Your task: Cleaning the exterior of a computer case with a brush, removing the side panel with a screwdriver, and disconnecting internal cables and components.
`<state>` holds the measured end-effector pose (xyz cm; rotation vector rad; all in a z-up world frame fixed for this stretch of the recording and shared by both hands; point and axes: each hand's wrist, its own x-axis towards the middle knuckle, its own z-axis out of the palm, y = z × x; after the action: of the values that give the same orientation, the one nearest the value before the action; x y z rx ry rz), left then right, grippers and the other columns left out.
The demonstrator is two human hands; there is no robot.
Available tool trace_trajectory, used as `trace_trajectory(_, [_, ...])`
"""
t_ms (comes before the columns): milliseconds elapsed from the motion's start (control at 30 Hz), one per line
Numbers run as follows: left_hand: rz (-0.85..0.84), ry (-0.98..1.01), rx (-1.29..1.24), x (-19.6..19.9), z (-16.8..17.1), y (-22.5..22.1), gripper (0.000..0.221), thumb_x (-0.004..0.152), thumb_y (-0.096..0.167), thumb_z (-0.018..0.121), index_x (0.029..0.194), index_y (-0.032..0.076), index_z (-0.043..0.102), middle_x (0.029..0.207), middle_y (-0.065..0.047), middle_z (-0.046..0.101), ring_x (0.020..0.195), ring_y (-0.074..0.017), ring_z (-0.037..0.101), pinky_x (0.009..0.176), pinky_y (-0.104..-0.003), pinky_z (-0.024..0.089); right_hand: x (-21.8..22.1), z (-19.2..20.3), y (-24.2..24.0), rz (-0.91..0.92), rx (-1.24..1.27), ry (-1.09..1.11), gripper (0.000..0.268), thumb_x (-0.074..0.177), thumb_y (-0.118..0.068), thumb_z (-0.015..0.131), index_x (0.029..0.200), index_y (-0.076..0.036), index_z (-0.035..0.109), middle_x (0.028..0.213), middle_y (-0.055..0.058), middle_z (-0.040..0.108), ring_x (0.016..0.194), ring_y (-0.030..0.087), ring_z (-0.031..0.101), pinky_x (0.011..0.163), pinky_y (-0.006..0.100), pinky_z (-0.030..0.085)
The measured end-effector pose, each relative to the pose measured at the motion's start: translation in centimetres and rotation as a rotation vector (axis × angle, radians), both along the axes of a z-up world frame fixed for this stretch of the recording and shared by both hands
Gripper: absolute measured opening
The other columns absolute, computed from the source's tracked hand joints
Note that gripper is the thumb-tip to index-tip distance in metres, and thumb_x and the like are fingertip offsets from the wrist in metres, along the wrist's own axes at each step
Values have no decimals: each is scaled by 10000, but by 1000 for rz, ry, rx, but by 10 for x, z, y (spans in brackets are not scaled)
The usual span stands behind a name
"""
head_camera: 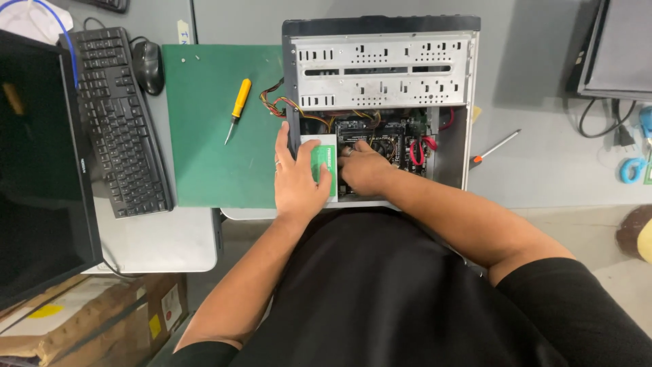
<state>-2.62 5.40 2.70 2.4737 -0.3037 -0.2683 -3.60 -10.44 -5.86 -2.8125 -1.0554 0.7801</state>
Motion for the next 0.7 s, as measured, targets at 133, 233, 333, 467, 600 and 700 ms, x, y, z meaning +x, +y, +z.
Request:
trace_trajectory(133, [6,13,23,0,-1,-1,345,816,201,497,1157,152,481,1429,-160,91,1081,-477,492,804,-537,477,-2,-7,1,15,-11,-53,114,740,-190,621,769,-94,675,879,29,634,933,221,501,821,407,293])
trace_trajectory(233, [5,18,33,1,2,0,349,816,207,496,1161,153,476,1424,-162,92,1074,-472,498,808,-535,482,-1,-1,4,45,-7,-80,90,741,-159,616,753,-92,674,851,29,635,904,223,504,816,410,292])
trace_trajectory(333, [-3,18,41,1,3,-1,359,813,206,497,1166,153,469,1419,-169,91,1060,-468,507,807,-534,489,1,11,8,39,-41,-59,100,758,-135,583,773,-107,677,839,19,639,909,215,504,827,404,286])
trace_trajectory(467, [5,5,46,1,4,-1,359,805,213,503,1156,138,476,1425,-175,96,1095,-479,482,795,-534,490,3,13,8,-10,-52,47,105,769,-132,570,757,-119,674,806,2,640,973,208,495,869,410,260])
trace_trajectory(600, [17,-5,43,-1,-6,2,351,804,213,516,1145,140,484,1414,-175,126,1116,-477,465,785,-532,495,4,9,6,4,-97,89,144,791,-191,539,777,-144,674,860,-12,636,1051,178,462,910,396,238])
trace_trajectory(700, [11,-13,35,-1,-11,3,350,805,225,514,1141,129,493,1412,-185,129,1159,-471,431,790,-529,491,5,12,7,-11,-108,163,142,792,-200,557,782,-112,668,865,17,640,1046,200,469,916,412,230])
